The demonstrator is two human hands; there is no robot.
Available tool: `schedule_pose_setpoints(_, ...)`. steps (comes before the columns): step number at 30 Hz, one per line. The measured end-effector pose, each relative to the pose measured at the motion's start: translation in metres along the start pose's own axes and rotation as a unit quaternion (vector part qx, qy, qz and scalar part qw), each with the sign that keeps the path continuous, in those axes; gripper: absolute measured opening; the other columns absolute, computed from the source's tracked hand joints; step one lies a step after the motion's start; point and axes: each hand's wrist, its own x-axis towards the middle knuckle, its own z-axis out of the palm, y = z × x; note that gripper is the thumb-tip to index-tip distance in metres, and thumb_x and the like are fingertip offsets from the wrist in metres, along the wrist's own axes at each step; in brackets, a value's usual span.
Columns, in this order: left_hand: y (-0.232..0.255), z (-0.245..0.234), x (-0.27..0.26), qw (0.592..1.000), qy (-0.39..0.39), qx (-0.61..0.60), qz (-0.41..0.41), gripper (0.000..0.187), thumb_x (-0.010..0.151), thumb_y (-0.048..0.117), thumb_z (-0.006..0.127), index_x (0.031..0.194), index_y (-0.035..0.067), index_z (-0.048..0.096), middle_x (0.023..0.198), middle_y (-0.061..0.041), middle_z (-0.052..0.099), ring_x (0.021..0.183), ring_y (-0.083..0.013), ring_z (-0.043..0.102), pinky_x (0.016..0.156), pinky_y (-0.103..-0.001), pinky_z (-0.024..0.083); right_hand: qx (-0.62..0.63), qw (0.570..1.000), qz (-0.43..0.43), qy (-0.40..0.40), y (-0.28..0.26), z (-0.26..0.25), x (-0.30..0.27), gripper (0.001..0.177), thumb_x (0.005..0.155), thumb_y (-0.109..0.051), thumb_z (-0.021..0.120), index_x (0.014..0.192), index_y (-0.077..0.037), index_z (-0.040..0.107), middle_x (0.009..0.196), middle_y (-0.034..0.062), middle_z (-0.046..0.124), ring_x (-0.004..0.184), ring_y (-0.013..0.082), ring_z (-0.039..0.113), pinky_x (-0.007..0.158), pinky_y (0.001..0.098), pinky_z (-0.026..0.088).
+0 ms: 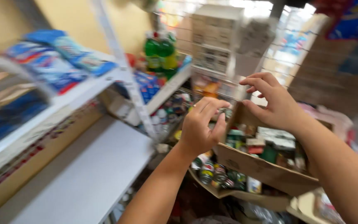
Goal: Restocking packs of cigarettes from a box onto a retail shelf.
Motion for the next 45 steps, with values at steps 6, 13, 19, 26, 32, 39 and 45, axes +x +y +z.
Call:
schedule_pose_setpoints(6,-0.031,0.098,0.010,0.990,-0.089,-0.097,-0.050,0.024,0.092,0.007,0.064,0.116,0.007,0.066,0.110,-0.011,0.066,0.093,-0.0284,0.069,0.082,-0.037,0.058,-0.051,0.980,0.144,-0.127,0.075,-0.035,-0.049,0.040,0.085,-0.019,0.071,0.124,-0.011,0.065,0.109,0.0099,0.065,0.098,0.0219,0.069,0.081,0.0374,0.058)
schedule_pose_setpoints(13,-0.073,0.167,-0.009,0.977,-0.183,-0.072,-0.087,0.018,0.091,0.012,0.067,0.110,0.011,0.067,0.104,-0.009,0.068,0.098,-0.0328,0.068,0.083,-0.042,0.055,-0.082,0.972,0.116,-0.186,0.147,-0.013,-0.090,0.034,0.084,-0.008,0.062,0.117,-0.007,0.068,0.105,0.0140,0.069,0.097,0.0345,0.067,0.084,0.0427,0.054)
schedule_pose_setpoints(19,-0.079,0.184,-0.015,0.954,-0.265,-0.014,-0.137,0.018,0.092,0.019,0.065,0.109,0.013,0.069,0.102,-0.009,0.070,0.099,-0.0336,0.067,0.082,-0.045,0.054,-0.196,0.932,0.185,-0.242,0.167,0.004,-0.103,0.033,0.077,-0.007,0.063,0.110,-0.010,0.072,0.103,0.0145,0.069,0.095,0.0382,0.067,0.082,0.0478,0.054)
schedule_pose_setpoints(26,-0.094,0.186,-0.028,0.922,-0.317,0.015,-0.223,0.020,0.090,0.021,0.064,0.108,0.013,0.069,0.104,-0.008,0.071,0.097,-0.0324,0.067,0.080,-0.045,0.054,-0.306,0.821,0.314,-0.366,0.168,0.009,-0.098,0.028,0.079,-0.013,0.068,0.107,-0.014,0.074,0.101,0.0120,0.073,0.096,0.0344,0.072,0.081,0.0461,0.059)
schedule_pose_setpoints(32,-0.098,0.178,-0.033,0.917,-0.312,0.009,-0.250,0.020,0.089,0.021,0.065,0.107,0.013,0.070,0.103,-0.009,0.072,0.092,-0.0325,0.069,0.079,-0.045,0.054,-0.324,0.800,0.310,-0.399,0.168,0.012,-0.094,0.030,0.076,-0.021,0.077,0.105,-0.016,0.074,0.098,0.0114,0.075,0.097,0.0331,0.072,0.082,0.0450,0.059)
schedule_pose_setpoints(39,-0.093,0.173,-0.035,0.938,-0.285,-0.056,-0.191,0.020,0.091,0.018,0.067,0.111,0.013,0.068,0.106,-0.009,0.070,0.095,-0.0321,0.069,0.080,-0.042,0.055,-0.215,0.911,0.247,-0.250,0.151,-0.005,-0.090,0.041,0.072,-0.025,0.078,0.107,-0.008,0.067,0.091,0.0156,0.073,0.087,0.0347,0.071,0.075,0.0451,0.057)
schedule_pose_setpoints(45,-0.067,0.165,-0.034,0.956,-0.253,-0.079,-0.127,0.055,0.082,0.022,0.078,0.130,0.010,0.055,0.124,-0.015,0.061,0.111,-0.0365,0.063,0.092,-0.043,0.053,-0.047,0.978,0.201,-0.027,0.101,-0.015,-0.073,0.053,0.079,-0.021,0.069,0.129,-0.008,0.062,0.081,0.0143,0.067,0.067,0.0264,0.066,0.063,0.0392,0.053)
